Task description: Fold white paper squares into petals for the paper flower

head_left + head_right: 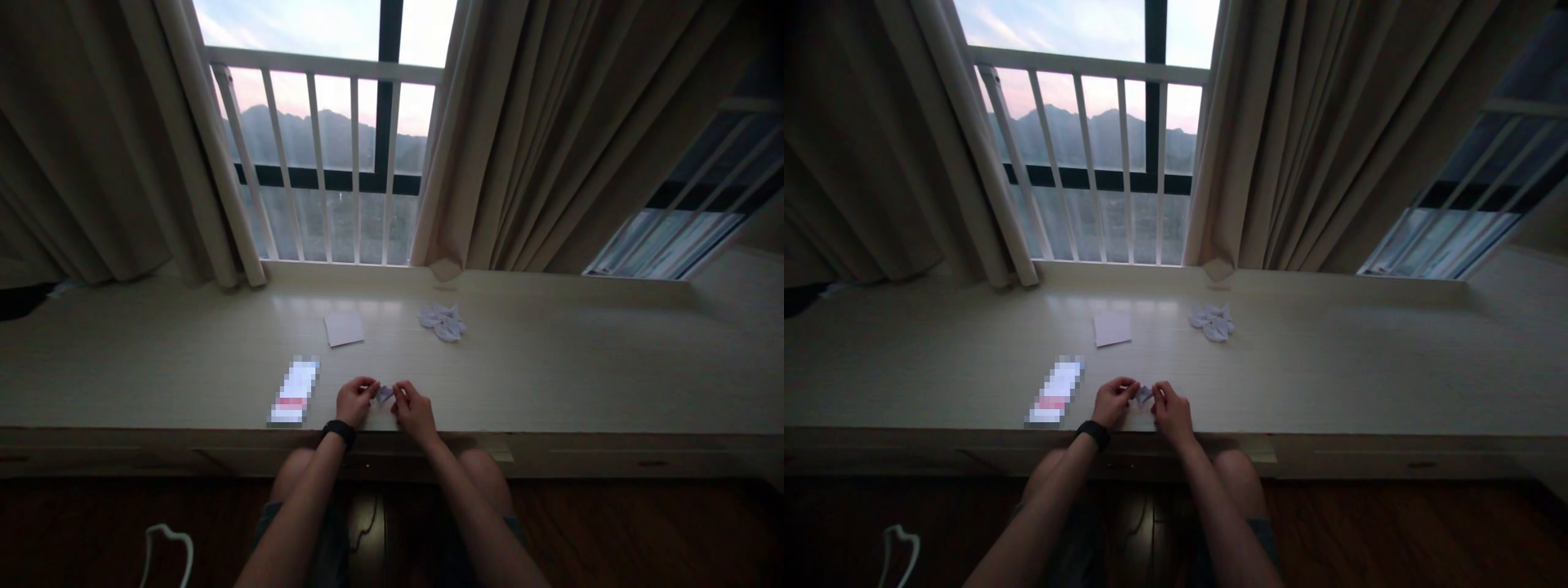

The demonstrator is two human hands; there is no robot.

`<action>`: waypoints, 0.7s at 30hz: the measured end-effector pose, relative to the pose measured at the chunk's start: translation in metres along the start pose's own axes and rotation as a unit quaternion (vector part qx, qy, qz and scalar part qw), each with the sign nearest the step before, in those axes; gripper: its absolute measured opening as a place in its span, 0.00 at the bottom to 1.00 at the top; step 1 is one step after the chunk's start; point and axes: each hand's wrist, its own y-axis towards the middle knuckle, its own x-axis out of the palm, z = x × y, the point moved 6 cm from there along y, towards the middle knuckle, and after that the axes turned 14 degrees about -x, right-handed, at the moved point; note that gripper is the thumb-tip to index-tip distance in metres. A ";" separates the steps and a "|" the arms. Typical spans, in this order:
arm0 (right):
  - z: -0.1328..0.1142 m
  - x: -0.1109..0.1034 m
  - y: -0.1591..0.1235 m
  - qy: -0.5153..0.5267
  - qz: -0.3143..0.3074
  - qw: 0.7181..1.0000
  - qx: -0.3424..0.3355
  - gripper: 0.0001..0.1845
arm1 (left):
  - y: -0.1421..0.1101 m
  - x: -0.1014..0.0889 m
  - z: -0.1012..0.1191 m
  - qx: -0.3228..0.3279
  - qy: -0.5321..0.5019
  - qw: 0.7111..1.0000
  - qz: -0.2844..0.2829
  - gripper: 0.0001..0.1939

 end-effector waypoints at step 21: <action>0.005 -0.005 -0.002 0.047 0.064 0.997 0.006 0.18 | -0.012 0.005 -0.001 0.047 -0.061 0.997 -0.017 0.12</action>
